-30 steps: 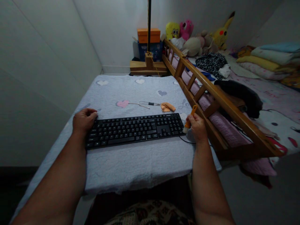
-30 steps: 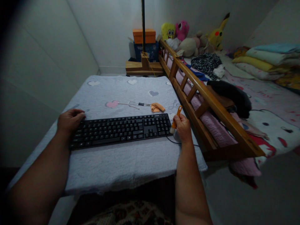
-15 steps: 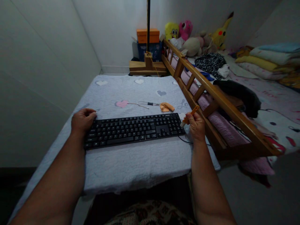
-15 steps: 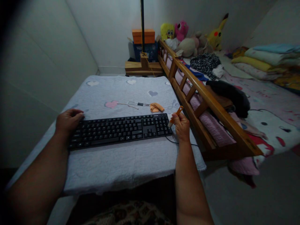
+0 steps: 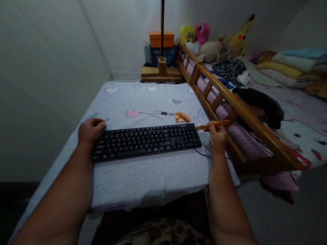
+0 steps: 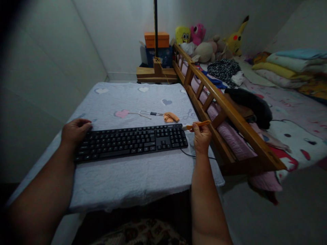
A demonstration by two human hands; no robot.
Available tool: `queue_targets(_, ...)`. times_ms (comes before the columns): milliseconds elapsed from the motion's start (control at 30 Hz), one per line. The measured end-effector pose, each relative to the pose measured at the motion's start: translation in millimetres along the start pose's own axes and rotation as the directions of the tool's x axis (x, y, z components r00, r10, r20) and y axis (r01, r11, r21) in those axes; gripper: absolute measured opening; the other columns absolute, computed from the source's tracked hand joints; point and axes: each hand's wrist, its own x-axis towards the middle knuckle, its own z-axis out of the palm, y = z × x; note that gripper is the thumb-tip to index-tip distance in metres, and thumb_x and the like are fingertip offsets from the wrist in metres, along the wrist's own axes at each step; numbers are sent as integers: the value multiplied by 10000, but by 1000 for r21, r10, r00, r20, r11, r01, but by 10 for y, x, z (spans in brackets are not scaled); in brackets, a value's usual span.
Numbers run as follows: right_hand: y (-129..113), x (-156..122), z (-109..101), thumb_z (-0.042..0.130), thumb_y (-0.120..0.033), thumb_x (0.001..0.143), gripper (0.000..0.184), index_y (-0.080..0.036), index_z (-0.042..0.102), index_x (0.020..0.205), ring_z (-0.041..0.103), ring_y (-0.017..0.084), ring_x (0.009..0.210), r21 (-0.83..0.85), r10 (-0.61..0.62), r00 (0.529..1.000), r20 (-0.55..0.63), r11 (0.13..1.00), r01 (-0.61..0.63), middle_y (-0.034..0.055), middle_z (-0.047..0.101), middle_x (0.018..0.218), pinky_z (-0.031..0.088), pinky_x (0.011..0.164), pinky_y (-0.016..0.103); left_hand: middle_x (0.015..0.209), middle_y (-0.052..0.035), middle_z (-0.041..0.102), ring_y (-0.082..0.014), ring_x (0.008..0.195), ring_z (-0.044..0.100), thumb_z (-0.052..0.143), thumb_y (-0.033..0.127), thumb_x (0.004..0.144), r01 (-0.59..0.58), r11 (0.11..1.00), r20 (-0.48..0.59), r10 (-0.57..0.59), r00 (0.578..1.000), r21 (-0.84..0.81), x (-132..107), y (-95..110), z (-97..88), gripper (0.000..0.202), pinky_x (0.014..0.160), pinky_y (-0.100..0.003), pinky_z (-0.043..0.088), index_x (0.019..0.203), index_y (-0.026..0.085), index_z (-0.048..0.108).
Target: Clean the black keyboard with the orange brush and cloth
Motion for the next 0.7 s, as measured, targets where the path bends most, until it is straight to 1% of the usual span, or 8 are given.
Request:
queue_targets(67, -11, 3, -5, 800, -591, 785, 408, -220, 668, 895, 584, 117, 592, 13, 23, 999, -23, 1000, -23, -47, 625, 738, 501, 566, 256, 774, -2, 686, -212, 805, 649, 674, 348, 690, 1, 1000, -1, -1, 1000, 6, 2, -2, 1, 240, 943, -364, 563, 869, 198, 728)
queue_targets(167, 2, 12, -19, 780, -604, 800, 407, -235, 618, 856, 461, 92, 493, 32, 58, 998, -24, 998, -57, -85, 518, 611, 366, 465, 223, 786, -6, 690, -216, 824, 652, 673, 352, 695, -7, 1000, -4, 7, 1000, 19, 10, -13, 1, 257, 948, -365, 559, 888, 194, 736)
queue_targets(267, 59, 26, -32, 755, -605, 812, 399, -247, 579, 825, 368, 82, 430, 41, 115, 993, 31, 992, -116, -110, 433, 529, 278, 425, 224, 812, -13, 698, -215, 829, 651, 671, 357, 698, -15, 999, 2, 15, 1000, 33, 19, -28, 2, 275, 941, -365, 553, 904, 189, 741)
queue_targets(333, 101, 35, -38, 758, -596, 800, 396, -248, 569, 813, 349, 81, 416, 29, 154, 986, 65, 987, -156, -118, 405, 504, 256, 418, 225, 820, -14, 699, -212, 821, 650, 667, 356, 699, -17, 999, 6, 17, 1000, 35, 27, -39, 7, 278, 929, -362, 552, 908, 188, 740)
queue_targets(400, 131, 41, -44, 763, -591, 793, 395, -243, 577, 821, 372, 83, 426, 1, 169, 983, 74, 985, -170, -115, 430, 510, 268, 423, 222, 810, -8, 693, -206, 809, 640, 667, 358, 697, -17, 999, 5, 16, 1000, 33, 38, -56, 16, 283, 922, -358, 553, 913, 190, 740)
queue_targets(533, 122, 41, -40, 761, -619, 793, 420, -236, 599, 855, 451, 89, 452, -49, 154, 987, 51, 987, -151, -104, 493, 540, 323, 437, 216, 798, -2, 681, -202, 797, 628, 665, 376, 705, -3, 1000, 8, 3, 1000, 22, 61, -94, 33, 307, 921, -361, 552, 936, 191, 746)
queue_targets(700, 51, 23, -8, 777, -663, 772, 476, -229, 635, 907, 539, 100, 478, -34, 135, 991, 3, 990, -135, -80, 580, 587, 411, 453, 214, 815, -6, 683, -199, 813, 632, 654, 371, 710, -13, 1000, 15, 13, 1000, 14, 68, -108, 30, 306, 923, -352, 543, 938, 187, 742)
